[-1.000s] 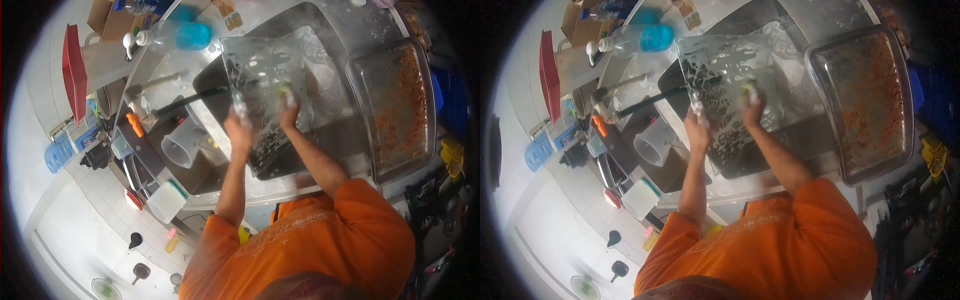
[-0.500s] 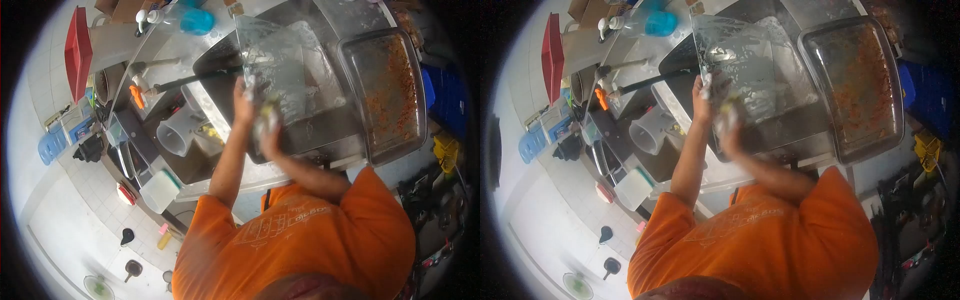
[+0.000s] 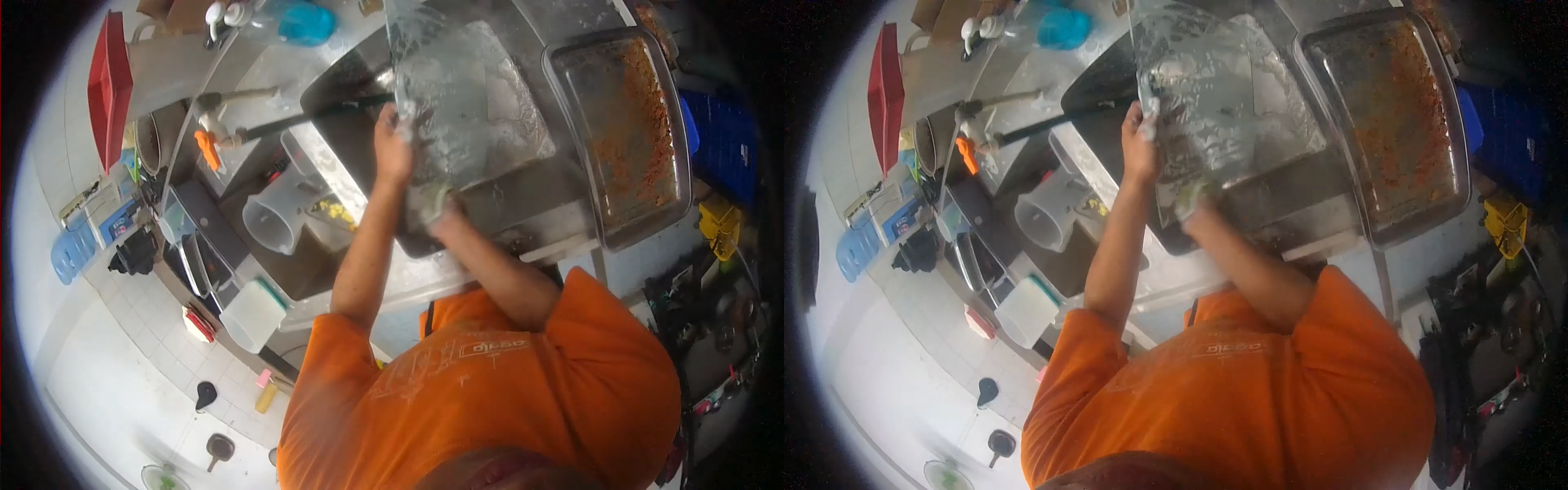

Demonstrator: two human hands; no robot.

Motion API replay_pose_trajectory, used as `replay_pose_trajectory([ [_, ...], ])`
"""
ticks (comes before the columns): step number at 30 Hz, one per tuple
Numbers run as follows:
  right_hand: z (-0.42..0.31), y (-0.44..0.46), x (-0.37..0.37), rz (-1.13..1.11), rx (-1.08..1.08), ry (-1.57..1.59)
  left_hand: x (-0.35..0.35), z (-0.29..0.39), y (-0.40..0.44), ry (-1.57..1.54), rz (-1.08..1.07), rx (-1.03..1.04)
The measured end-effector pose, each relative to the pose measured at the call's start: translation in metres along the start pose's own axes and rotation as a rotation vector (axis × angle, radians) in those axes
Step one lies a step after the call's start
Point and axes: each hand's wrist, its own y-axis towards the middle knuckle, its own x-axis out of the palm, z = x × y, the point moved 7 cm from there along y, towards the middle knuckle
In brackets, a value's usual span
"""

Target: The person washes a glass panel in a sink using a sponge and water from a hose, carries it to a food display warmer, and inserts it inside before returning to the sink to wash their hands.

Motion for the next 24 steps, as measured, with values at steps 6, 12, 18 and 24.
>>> replay_pose_trajectory([
  [6, 0.005, -0.067, 0.035, 0.043, 0.196, 0.281, 0.003, 0.0, -0.002, -0.018, -0.012, 0.005],
  [12, 0.038, -0.082, 0.057, 0.05, 0.106, 0.381, 0.007, 0.002, -0.001, 0.031, -0.046, 0.043],
  [18, 0.049, 0.068, -0.065, 0.035, -0.121, -0.389, -0.003, -0.017, 0.004, -0.02, -0.042, -0.007],
  [24, -0.019, 0.013, -0.063, 0.624, -0.18, -0.19, 0.001, -0.02, -0.001, -0.068, -0.072, -0.022],
])
